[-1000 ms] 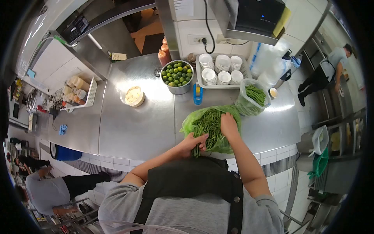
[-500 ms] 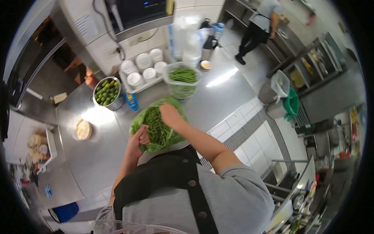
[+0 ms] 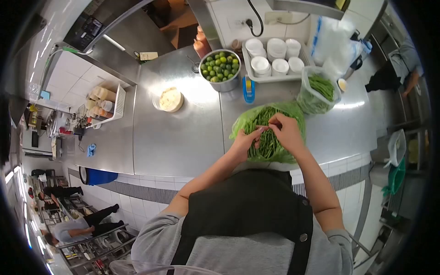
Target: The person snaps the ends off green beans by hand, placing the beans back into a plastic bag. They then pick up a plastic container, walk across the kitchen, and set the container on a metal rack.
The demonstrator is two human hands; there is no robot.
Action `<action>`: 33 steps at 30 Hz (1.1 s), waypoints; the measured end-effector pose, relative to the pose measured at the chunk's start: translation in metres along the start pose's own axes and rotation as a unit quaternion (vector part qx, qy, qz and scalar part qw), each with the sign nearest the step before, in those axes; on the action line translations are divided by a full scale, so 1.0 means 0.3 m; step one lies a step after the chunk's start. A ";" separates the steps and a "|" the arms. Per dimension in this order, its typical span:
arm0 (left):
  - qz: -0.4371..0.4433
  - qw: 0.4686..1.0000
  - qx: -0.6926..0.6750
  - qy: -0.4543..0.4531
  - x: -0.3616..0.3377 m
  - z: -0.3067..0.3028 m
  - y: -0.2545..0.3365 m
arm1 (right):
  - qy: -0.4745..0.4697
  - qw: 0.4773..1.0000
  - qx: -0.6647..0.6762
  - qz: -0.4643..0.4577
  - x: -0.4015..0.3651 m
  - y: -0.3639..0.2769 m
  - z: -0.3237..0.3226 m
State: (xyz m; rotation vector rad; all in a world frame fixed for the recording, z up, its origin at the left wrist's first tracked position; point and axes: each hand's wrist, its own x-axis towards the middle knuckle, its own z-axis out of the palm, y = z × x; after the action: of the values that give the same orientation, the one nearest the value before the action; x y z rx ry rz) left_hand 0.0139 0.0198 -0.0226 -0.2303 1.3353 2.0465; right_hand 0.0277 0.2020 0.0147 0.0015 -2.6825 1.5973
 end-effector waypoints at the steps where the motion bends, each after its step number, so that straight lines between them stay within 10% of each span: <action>1: 0.001 1.000 0.009 0.005 -0.013 -0.007 -0.014 | -0.002 1.000 0.009 0.003 -0.014 -0.008 0.012; 14: 0.064 0.994 0.086 -0.009 -0.003 0.018 -0.017 | 0.003 0.999 -0.018 -0.028 0.001 -0.081 -0.017; 20: 0.099 0.979 0.146 -0.100 -0.051 0.031 0.027 | 0.220 0.967 -0.093 -0.086 0.028 0.009 0.061; 26: 0.089 0.990 0.094 -0.062 -0.061 0.074 0.123 | -0.113 0.963 -0.217 0.115 0.023 0.104 -0.050; 30: 0.075 0.996 -0.053 -0.006 0.000 0.025 0.228 | -0.199 0.974 0.091 0.057 -0.008 0.046 -0.034; 33: 0.069 0.985 -0.155 -0.033 0.046 -0.009 0.265 | -0.090 0.950 0.288 0.081 -0.028 -0.036 0.006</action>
State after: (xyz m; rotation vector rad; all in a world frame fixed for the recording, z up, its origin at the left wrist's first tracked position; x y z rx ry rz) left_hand -0.0464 0.0038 0.0287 -0.2080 1.0137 2.3556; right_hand 0.0360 0.1952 0.0231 -0.0676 -2.2641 2.4835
